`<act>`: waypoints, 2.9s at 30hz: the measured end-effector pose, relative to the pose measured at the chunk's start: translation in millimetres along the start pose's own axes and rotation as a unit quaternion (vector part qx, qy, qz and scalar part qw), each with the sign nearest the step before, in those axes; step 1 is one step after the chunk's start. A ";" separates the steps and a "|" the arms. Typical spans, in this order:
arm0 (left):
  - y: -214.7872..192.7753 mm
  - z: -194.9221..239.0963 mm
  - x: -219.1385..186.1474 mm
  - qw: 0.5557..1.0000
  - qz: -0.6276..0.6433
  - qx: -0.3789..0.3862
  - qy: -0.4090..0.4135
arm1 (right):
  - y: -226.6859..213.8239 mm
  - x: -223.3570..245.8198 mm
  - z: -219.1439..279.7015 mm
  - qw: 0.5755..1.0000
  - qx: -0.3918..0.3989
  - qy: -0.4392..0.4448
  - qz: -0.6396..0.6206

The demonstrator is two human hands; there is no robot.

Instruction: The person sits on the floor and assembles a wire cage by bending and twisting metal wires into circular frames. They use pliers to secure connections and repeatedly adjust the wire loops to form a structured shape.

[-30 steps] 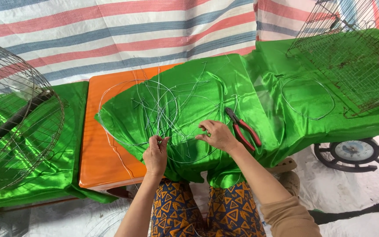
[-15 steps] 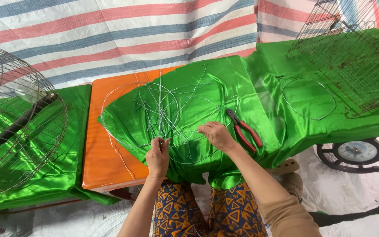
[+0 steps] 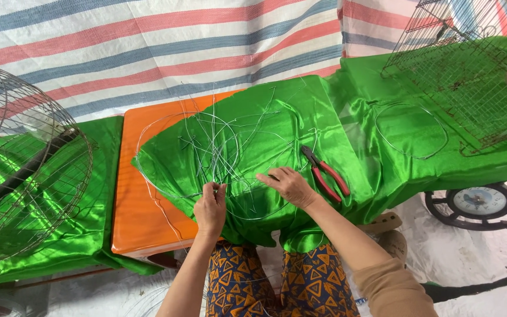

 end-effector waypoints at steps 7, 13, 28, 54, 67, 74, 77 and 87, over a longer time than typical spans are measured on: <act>-13.1 0.7 -23.6 0.995 -0.058 -0.044 0.062 | 3.7 0.8 -7.2 0.997 0.030 0.015 0.074; -10.6 -3.0 -15.8 1.000 0.014 -0.012 0.016 | 4.3 14.0 3.1 0.998 0.025 -0.033 0.054; -30.8 6.8 -23.3 0.996 0.037 -0.054 0.060 | -36.6 -31.0 -32.7 0.974 0.085 0.166 -0.128; -35.5 -1.7 -34.4 0.871 0.468 0.047 -0.145 | -62.9 -111.9 60.1 0.572 -0.048 0.636 -0.516; -93.4 -23.5 -9.6 0.836 0.499 0.096 -0.209 | -74.5 -103.0 59.9 0.530 -0.055 0.631 -0.564; -131.3 -40.5 58.8 0.988 0.124 -0.003 -0.092 | -101.7 -131.5 100.8 0.491 -0.174 0.647 -0.557; -94.9 -33.3 53.6 0.997 0.059 0.024 -0.053 | -109.6 -124.4 107.2 0.462 -0.204 0.653 -0.564; -92.5 -51.5 60.7 0.996 -0.049 0.022 -0.074 | -163.6 -106.1 139.3 0.391 -0.283 0.681 -0.550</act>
Point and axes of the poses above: each hand's wrist, its own z-axis away from the middle knuckle, its own y-axis out of the palm, x = y × z, the point moved 10 cm from there along -z, towards the middle knuckle, and after that the axes turned 3 degrees about -x, right-handed, at the moved point
